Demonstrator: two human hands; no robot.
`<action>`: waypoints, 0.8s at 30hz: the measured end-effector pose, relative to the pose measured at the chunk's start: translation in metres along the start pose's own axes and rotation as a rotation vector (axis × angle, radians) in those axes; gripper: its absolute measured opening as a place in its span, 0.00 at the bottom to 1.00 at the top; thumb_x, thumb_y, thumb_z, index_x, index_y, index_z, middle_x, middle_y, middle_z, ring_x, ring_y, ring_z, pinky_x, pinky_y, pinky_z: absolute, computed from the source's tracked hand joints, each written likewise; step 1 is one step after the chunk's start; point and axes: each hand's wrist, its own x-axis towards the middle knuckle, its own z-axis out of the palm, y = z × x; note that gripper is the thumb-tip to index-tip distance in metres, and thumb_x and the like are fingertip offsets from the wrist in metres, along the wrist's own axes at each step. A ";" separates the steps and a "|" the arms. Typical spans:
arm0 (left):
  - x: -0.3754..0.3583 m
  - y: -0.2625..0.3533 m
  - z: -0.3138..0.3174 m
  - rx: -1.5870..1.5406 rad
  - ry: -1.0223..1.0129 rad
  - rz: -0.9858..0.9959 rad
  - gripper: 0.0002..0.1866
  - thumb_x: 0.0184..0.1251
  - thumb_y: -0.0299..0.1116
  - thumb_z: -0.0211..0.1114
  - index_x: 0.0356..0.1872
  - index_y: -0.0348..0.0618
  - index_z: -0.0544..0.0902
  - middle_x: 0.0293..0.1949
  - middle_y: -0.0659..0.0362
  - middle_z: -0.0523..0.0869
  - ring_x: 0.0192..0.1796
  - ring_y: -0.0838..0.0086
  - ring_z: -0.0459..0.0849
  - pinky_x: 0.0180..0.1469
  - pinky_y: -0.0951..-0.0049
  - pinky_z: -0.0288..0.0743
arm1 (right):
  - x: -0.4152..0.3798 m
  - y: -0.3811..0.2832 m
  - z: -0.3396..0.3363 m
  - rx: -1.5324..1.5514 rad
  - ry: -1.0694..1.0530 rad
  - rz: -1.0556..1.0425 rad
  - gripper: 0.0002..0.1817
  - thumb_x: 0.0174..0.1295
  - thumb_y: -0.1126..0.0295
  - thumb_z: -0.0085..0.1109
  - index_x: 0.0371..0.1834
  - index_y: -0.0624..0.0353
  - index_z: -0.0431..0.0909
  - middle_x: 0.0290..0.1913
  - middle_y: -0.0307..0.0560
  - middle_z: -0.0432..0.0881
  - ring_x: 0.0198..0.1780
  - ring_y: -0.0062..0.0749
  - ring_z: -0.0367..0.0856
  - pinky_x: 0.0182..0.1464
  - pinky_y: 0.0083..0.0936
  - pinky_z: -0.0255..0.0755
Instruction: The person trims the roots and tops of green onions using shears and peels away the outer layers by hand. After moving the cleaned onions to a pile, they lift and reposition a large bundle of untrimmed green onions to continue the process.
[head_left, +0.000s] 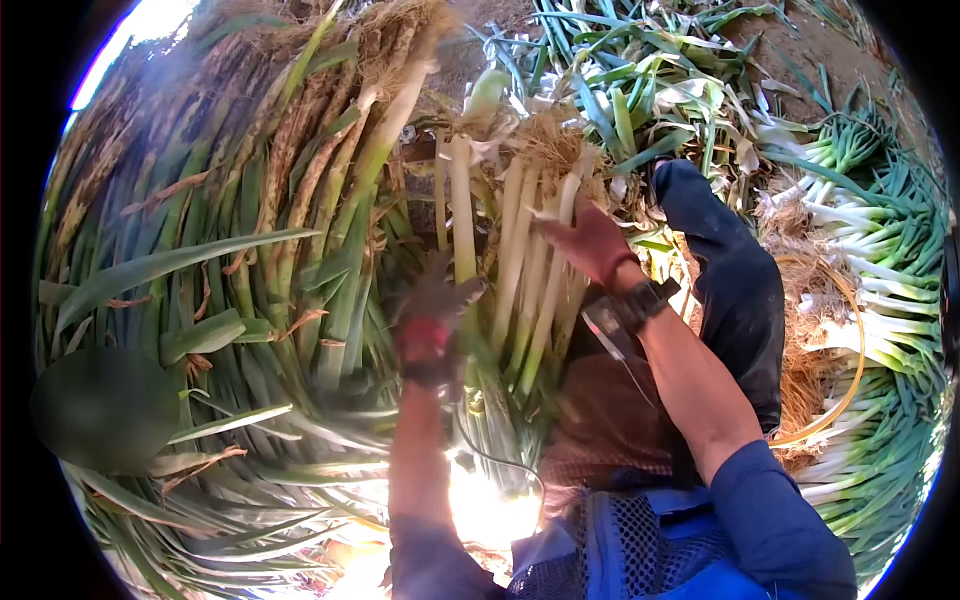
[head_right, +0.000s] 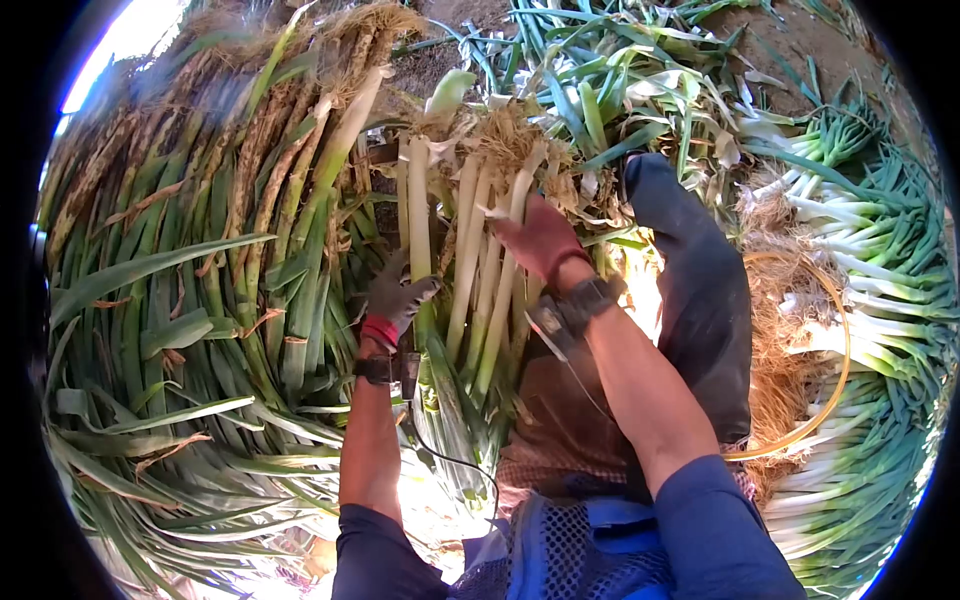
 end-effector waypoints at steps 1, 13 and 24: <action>0.003 0.021 0.015 0.104 0.156 -0.178 0.38 0.65 0.25 0.78 0.76 0.37 0.72 0.50 0.53 0.89 0.45 0.73 0.89 0.48 0.72 0.85 | 0.000 0.010 0.005 -0.045 0.022 -0.019 0.28 0.61 0.52 0.71 0.48 0.70 0.81 0.43 0.69 0.88 0.49 0.61 0.88 0.54 0.44 0.79; 0.056 -0.006 -0.008 0.106 0.128 -0.106 0.30 0.77 0.24 0.66 0.75 0.36 0.66 0.51 0.41 0.87 0.48 0.60 0.91 0.55 0.64 0.88 | -0.016 0.016 0.022 0.123 -0.025 -0.013 0.23 0.62 0.58 0.74 0.45 0.70 0.83 0.32 0.53 0.87 0.33 0.37 0.85 0.41 0.35 0.79; 0.014 0.111 0.025 -0.120 0.011 -0.314 0.23 0.64 0.25 0.79 0.60 0.35 0.85 0.44 0.58 0.92 0.43 0.77 0.89 0.47 0.76 0.83 | -0.007 0.028 0.041 0.555 -0.139 0.026 0.20 0.64 0.67 0.73 0.55 0.68 0.84 0.41 0.42 0.88 0.39 0.23 0.83 0.44 0.26 0.77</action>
